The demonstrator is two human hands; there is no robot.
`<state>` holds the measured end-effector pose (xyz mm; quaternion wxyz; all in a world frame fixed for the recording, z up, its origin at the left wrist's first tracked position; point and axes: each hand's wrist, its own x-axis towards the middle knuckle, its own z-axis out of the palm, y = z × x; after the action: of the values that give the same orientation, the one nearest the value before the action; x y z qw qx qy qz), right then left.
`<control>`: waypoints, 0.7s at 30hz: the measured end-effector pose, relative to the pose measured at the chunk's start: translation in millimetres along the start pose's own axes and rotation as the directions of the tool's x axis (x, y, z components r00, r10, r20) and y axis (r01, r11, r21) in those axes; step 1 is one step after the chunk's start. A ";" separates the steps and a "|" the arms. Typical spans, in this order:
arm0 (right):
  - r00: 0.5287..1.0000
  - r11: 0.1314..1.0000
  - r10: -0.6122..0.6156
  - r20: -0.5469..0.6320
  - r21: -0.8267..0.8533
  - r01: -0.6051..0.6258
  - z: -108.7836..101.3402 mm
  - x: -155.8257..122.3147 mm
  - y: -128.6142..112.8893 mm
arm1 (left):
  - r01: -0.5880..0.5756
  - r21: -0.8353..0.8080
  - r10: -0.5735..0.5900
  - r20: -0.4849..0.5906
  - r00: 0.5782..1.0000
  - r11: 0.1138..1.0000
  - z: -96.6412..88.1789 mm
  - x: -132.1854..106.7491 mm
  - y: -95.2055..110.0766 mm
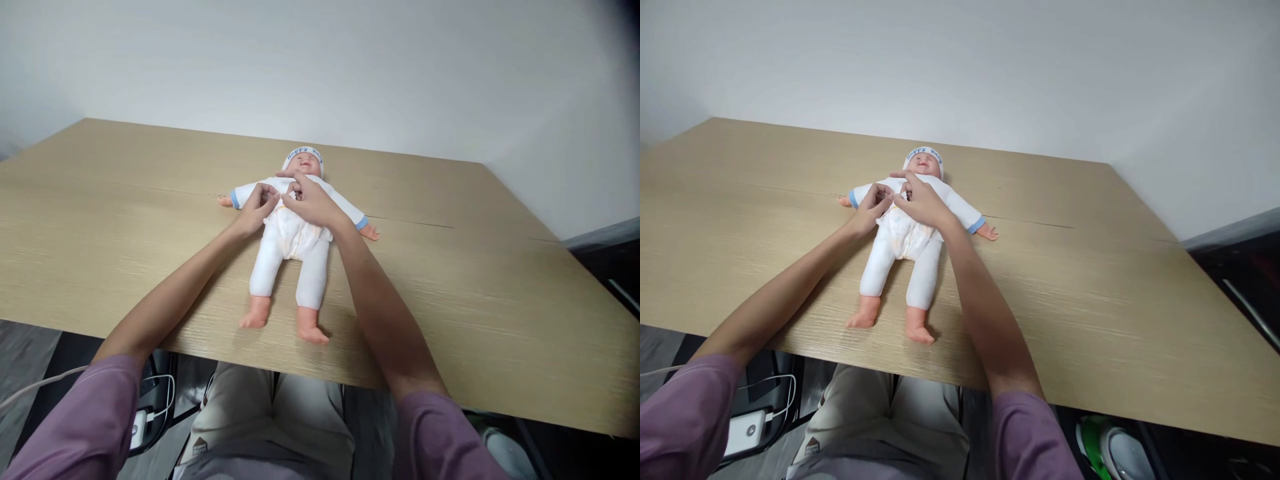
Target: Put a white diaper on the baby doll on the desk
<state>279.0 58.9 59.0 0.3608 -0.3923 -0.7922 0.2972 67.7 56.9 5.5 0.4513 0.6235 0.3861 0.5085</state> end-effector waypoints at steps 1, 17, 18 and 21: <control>1.000 1.000 -0.006 -0.012 -0.005 0.006 0.5 -0.5 -0.3 | -0.023 0.003 0.023 0.004 1.000 1.000 0.2 -0.8 -3.5; 0.948 0.989 -0.122 -0.295 -0.118 0.091 1.1 -1.7 0.7 | -0.036 0.327 0.094 -0.165 0.982 0.945 -3.1 -1.6 0.8; 0.930 0.988 -0.126 -0.344 -0.131 0.085 0.4 -6.8 -5.1 | -0.050 0.379 0.134 -0.200 0.971 0.924 -2.3 -6.8 7.9; 0.890 0.988 -0.128 -0.438 -0.129 0.079 -1.1 -35.0 -29.4 | -0.149 0.459 0.272 -0.213 0.938 0.876 3.9 -34.0 34.6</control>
<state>283.1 14.7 69.8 0.5259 -0.4260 -0.7233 0.1367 66.1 14.0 28.5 0.1846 0.6714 0.4772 0.5360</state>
